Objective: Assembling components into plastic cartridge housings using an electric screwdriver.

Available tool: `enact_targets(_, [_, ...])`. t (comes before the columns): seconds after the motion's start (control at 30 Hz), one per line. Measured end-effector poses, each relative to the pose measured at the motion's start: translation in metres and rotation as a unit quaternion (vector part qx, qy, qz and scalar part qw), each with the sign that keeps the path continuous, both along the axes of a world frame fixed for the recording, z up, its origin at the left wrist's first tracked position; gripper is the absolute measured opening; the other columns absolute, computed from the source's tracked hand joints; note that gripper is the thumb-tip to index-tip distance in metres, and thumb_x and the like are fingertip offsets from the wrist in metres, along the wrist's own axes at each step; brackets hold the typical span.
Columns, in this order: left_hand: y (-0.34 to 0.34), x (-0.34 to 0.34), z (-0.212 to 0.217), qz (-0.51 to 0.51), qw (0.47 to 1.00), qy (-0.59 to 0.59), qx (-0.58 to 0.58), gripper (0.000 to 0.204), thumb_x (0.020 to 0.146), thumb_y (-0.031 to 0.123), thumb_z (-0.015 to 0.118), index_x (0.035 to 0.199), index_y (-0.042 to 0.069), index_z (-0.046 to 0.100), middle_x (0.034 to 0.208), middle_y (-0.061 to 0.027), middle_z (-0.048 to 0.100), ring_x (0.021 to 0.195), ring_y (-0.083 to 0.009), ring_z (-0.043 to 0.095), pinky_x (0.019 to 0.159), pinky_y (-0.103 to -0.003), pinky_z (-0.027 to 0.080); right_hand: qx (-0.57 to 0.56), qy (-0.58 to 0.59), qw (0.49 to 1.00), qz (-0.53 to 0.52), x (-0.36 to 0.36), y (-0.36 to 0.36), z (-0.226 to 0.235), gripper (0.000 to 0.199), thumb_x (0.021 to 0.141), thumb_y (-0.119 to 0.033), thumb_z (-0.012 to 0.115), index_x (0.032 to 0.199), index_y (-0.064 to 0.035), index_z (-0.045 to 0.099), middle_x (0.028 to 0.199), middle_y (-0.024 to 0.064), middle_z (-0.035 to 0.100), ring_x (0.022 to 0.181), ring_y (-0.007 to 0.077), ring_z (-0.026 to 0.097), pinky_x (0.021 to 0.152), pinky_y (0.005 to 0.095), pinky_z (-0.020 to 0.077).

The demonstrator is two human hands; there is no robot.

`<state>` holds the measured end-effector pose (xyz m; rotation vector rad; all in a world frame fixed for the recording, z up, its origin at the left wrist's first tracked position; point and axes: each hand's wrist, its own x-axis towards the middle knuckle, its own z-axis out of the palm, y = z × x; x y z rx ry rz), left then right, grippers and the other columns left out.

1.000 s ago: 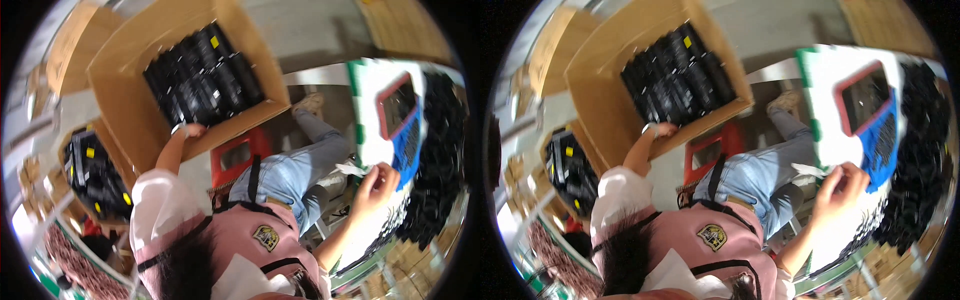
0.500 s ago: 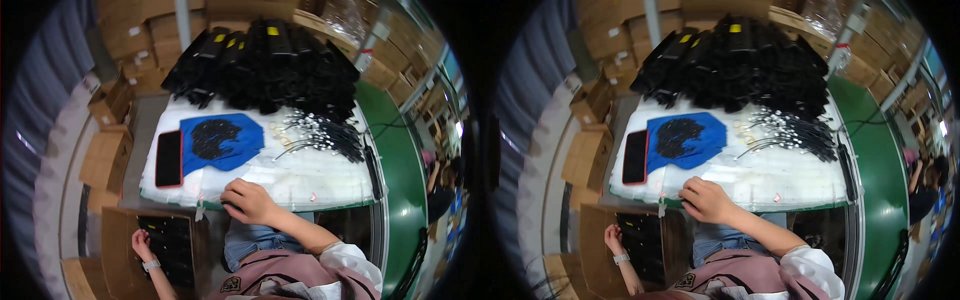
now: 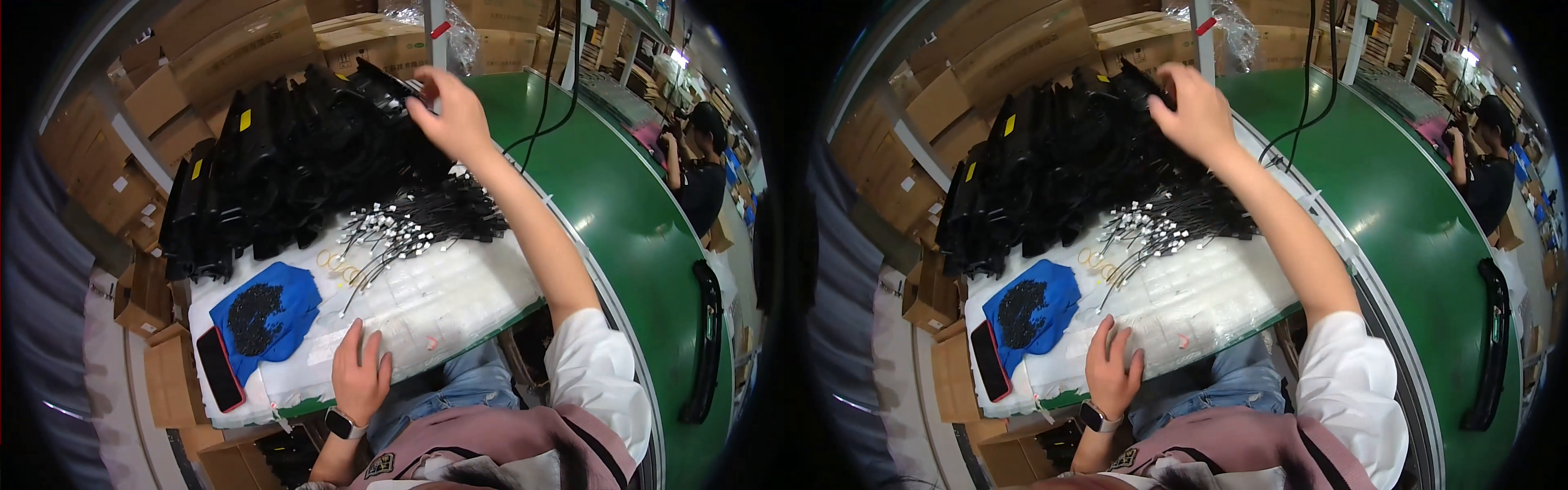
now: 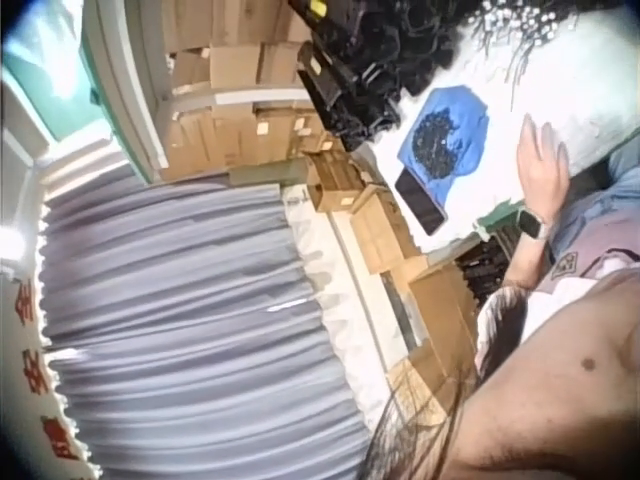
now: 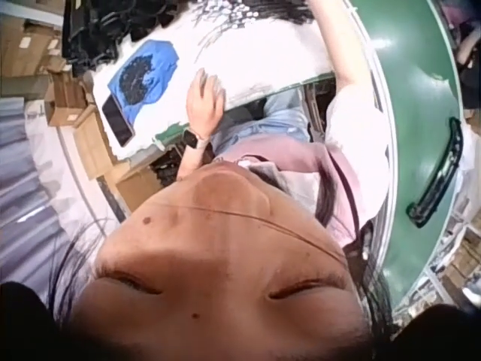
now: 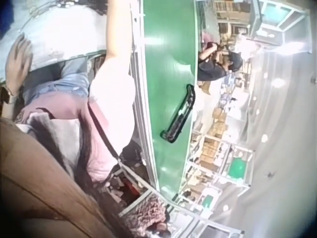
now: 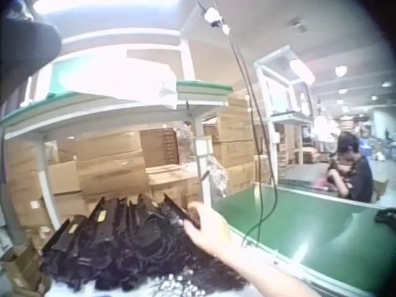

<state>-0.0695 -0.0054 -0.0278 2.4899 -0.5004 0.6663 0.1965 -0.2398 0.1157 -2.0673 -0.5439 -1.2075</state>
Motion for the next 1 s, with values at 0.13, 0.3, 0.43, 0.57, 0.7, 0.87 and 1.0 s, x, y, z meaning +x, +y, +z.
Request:
enact_targets(0.13, [0.007, -0.005, -0.015, 0.070, 0.994, 0.028, -0.078, 0.025, 0.076, 0.007, 0.068, 0.100, 0.000, 0.064, 0.119, -0.0235, 0.055, 0.104, -0.0403, 0.057, 0.088, -0.043, 0.048, -0.122, 0.234, 0.959, -0.106, 0.077, 0.023, 0.047, 0.082, 0.073, -0.068, 0.061, 0.125, -0.0045, 0.056, 0.119, 0.0192, 0.061, 0.113, 0.0343, 0.058, 0.094, 0.0425, 0.0472])
enact_targets(0.3, [0.006, -0.005, -0.016, 0.100, 0.990, 0.023, -0.092, 0.024, 0.077, 0.008, 0.068, 0.099, 0.001, 0.064, 0.118, -0.0217, 0.057, 0.101, -0.0378, 0.059, 0.085, -0.042, 0.049, -0.215, 0.343, 0.913, -0.049, 0.136, 0.082, 0.059, 0.098, 0.066, -0.082, 0.057, 0.128, -0.0061, 0.056, 0.130, 0.0150, 0.058, 0.120, 0.0307, 0.055, 0.097, 0.0443, 0.0451])
enact_targets(0.43, [0.007, -0.008, -0.017, 0.100, 0.992, 0.010, -0.069, 0.022, 0.076, 0.008, 0.069, 0.096, 0.002, 0.064, 0.113, -0.0200, 0.058, 0.097, -0.0364, 0.059, 0.083, -0.041, 0.049, -0.313, 0.333, 0.878, -0.141, 0.101, 0.119, 0.074, 0.085, 0.069, -0.070, 0.065, 0.127, -0.0087, 0.059, 0.127, 0.0106, 0.061, 0.117, 0.0273, 0.058, 0.094, 0.0414, 0.0475])
enact_targets(0.57, [0.006, -0.005, -0.014, 0.075, 0.995, 0.000, -0.064, 0.021, 0.076, 0.007, 0.069, 0.095, 0.001, 0.064, 0.110, -0.0197, 0.059, 0.096, -0.0365, 0.059, 0.082, -0.042, 0.048, -0.314, 0.350, 0.872, -0.133, 0.115, 0.116, 0.084, 0.071, 0.074, -0.055, 0.067, 0.127, -0.0088, 0.059, 0.129, 0.0099, 0.060, 0.117, 0.0279, 0.058, 0.094, 0.0399, 0.0479])
enact_targets(0.7, [0.009, -0.004, -0.014, 0.061, 0.996, -0.008, -0.069, 0.020, 0.076, 0.007, 0.069, 0.094, -0.001, 0.064, 0.109, -0.0192, 0.059, 0.096, -0.0366, 0.059, 0.082, -0.042, 0.048, -0.261, 0.335, 0.885, -0.190, 0.116, 0.117, 0.088, 0.060, 0.079, -0.042, 0.063, 0.129, -0.0098, 0.058, 0.133, 0.0070, 0.057, 0.119, 0.0262, 0.057, 0.095, 0.0392, 0.0476])
enact_targets(0.87, [0.008, -0.002, -0.010, 0.047, 0.996, -0.008, -0.078, 0.021, 0.076, 0.007, 0.068, 0.095, -0.001, 0.063, 0.108, -0.0178, 0.059, 0.097, -0.0359, 0.059, 0.083, -0.042, 0.047, -0.264, 0.433, 0.842, -0.184, 0.192, 0.072, 0.070, 0.053, 0.079, -0.030, 0.066, 0.129, -0.0120, 0.059, 0.138, 0.0094, 0.053, 0.126, 0.0270, 0.052, 0.101, 0.0402, 0.0438])
enact_targets(1.0, [0.012, -0.005, -0.014, 0.052, 0.996, -0.016, -0.067, 0.021, 0.077, 0.008, 0.068, 0.095, 0.000, 0.062, 0.105, -0.0161, 0.059, 0.098, -0.0349, 0.058, 0.084, -0.042, 0.047, -0.304, 0.339, 0.878, -0.146, 0.195, 0.062, 0.063, 0.041, 0.074, -0.022, 0.060, 0.106, 0.0011, 0.068, 0.116, 0.0236, 0.063, 0.111, 0.0371, 0.060, 0.092, 0.0418, 0.0486])
